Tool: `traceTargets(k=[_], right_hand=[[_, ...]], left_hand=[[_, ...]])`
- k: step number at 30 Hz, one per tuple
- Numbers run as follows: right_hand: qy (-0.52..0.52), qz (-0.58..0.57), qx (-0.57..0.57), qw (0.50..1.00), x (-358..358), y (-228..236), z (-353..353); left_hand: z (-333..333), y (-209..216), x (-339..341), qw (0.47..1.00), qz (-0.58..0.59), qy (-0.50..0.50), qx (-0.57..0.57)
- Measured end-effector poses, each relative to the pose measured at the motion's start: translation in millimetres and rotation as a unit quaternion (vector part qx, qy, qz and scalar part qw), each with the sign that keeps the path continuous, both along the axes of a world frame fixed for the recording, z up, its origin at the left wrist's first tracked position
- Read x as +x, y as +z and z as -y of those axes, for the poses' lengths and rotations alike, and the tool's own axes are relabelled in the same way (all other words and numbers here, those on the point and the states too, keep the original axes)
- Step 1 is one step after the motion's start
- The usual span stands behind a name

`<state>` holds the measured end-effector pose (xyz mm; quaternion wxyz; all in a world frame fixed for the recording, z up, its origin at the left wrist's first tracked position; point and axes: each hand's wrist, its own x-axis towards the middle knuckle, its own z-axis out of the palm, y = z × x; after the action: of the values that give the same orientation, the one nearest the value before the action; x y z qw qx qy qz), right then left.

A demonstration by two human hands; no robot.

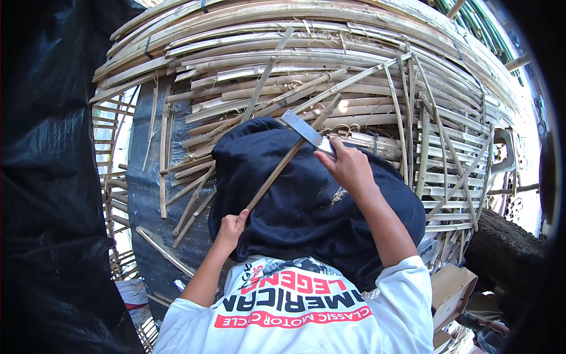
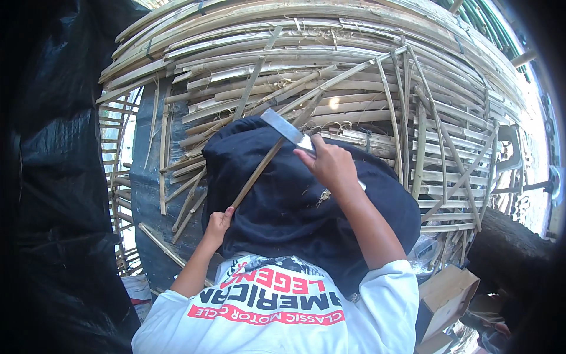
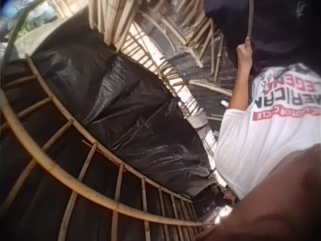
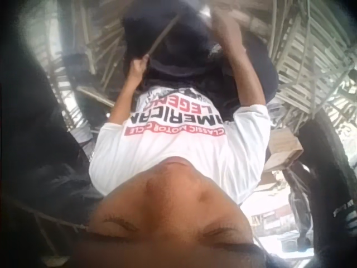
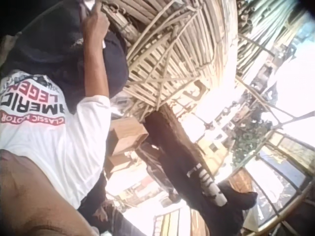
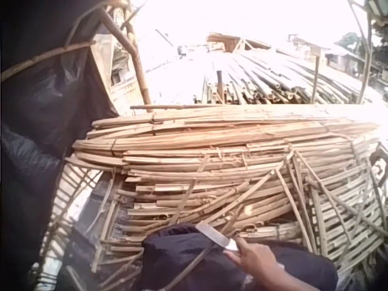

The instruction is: The person scrapes a long bamboo stick with a knife, removing thin layers of the outer bark while holding the stick over a black cloth on their lap.

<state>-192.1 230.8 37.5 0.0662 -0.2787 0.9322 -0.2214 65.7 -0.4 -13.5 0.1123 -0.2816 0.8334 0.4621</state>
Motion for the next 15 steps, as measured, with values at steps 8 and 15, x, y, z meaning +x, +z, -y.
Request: traceTargets(k=[8,15], right_hand=[[0.104,-0.003,0.024,0.994,25.3,-32.1,16.1],[0.064,-0.026,0.020,0.997,16.4,-37.3,16.3]], left_hand=[[-2.7,-5.2,4.5,1.000,-0.015,0.015,-0.003],[-1.0,-9.3,0.5,0.999,-0.023,0.024,0.012]])
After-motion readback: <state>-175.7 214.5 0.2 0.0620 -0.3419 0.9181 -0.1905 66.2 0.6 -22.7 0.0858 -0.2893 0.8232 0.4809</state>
